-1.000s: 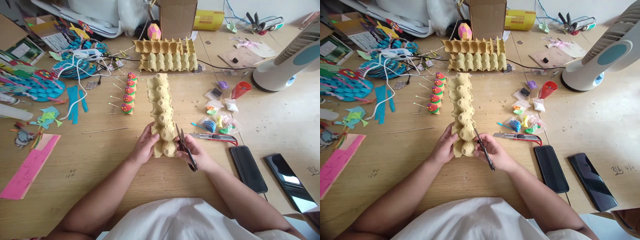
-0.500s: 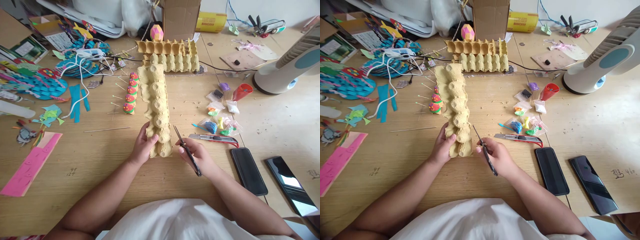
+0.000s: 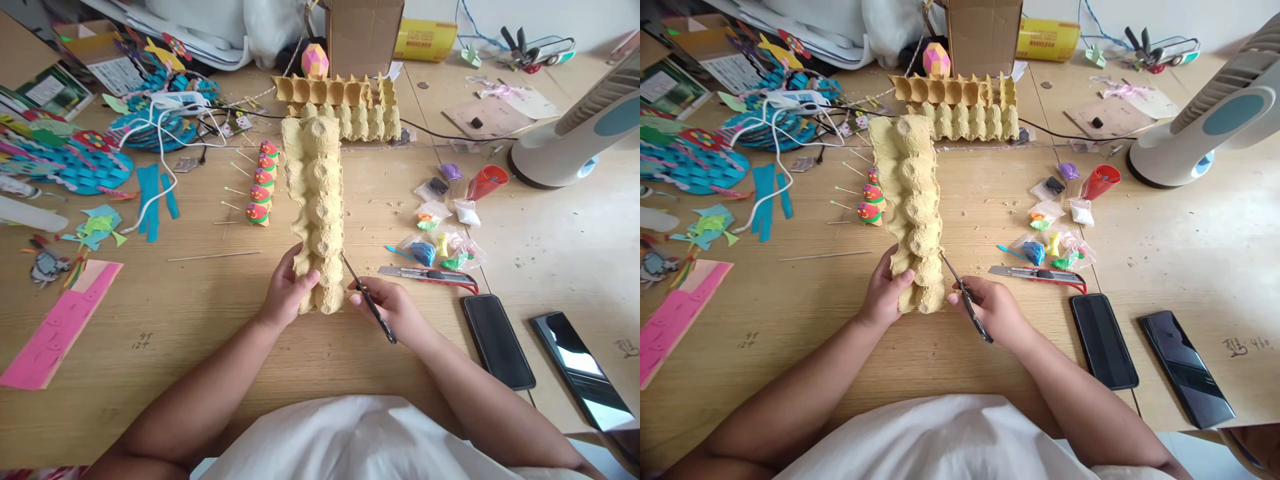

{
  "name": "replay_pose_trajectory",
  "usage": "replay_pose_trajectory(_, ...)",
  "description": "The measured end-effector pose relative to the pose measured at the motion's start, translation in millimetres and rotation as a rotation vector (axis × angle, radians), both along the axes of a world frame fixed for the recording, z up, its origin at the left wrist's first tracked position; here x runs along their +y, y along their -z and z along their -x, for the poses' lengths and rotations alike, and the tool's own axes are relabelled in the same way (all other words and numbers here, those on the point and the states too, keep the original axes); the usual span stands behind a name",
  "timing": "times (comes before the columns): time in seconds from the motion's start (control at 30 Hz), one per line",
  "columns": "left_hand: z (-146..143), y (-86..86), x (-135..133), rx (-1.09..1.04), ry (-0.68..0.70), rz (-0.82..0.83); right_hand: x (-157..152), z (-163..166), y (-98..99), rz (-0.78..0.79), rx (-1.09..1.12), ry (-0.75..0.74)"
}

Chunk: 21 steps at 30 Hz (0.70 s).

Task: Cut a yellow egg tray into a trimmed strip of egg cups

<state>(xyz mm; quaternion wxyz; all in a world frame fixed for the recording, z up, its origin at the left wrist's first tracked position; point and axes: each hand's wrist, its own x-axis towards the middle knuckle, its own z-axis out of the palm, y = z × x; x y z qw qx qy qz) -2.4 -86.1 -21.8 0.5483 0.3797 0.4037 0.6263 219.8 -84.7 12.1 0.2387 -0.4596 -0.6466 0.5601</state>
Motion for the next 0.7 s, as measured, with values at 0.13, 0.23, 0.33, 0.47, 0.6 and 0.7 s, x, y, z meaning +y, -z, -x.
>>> replay_pose_trajectory(0.13, -0.6, -1.0, 0.6, 0.014, -0.019, -0.012, 0.7, 0.2, 2.9, 0.000, -0.001, -0.008)
replay_pose_trajectory(0.23, -0.9, -0.7, 0.5, 0.017, -0.028, -0.014, 1.6, 1.2, 2.6, -0.007, -0.015, 0.003)
replay_pose_trajectory(0.33, -1.1, 0.1, 0.5, 0.013, -0.041, -0.007, 2.6, 2.7, 1.4, 0.009, -0.007, 0.013)
replay_pose_trajectory(0.47, -0.9, 1.1, 1.4, 0.024, -0.047, -0.016, 2.8, 3.9, 1.7, 0.015, 0.012, 0.002)
replay_pose_trajectory(0.6, -0.7, 2.2, 2.2, 0.029, -0.051, -0.027, 2.5, 4.1, 2.8, 0.029, 0.018, 0.010)
replay_pose_trajectory(0.7, -0.5, 2.9, 2.3, 0.034, -0.049, -0.022, 3.0, 4.5, 4.1, 0.037, 0.023, 0.015)
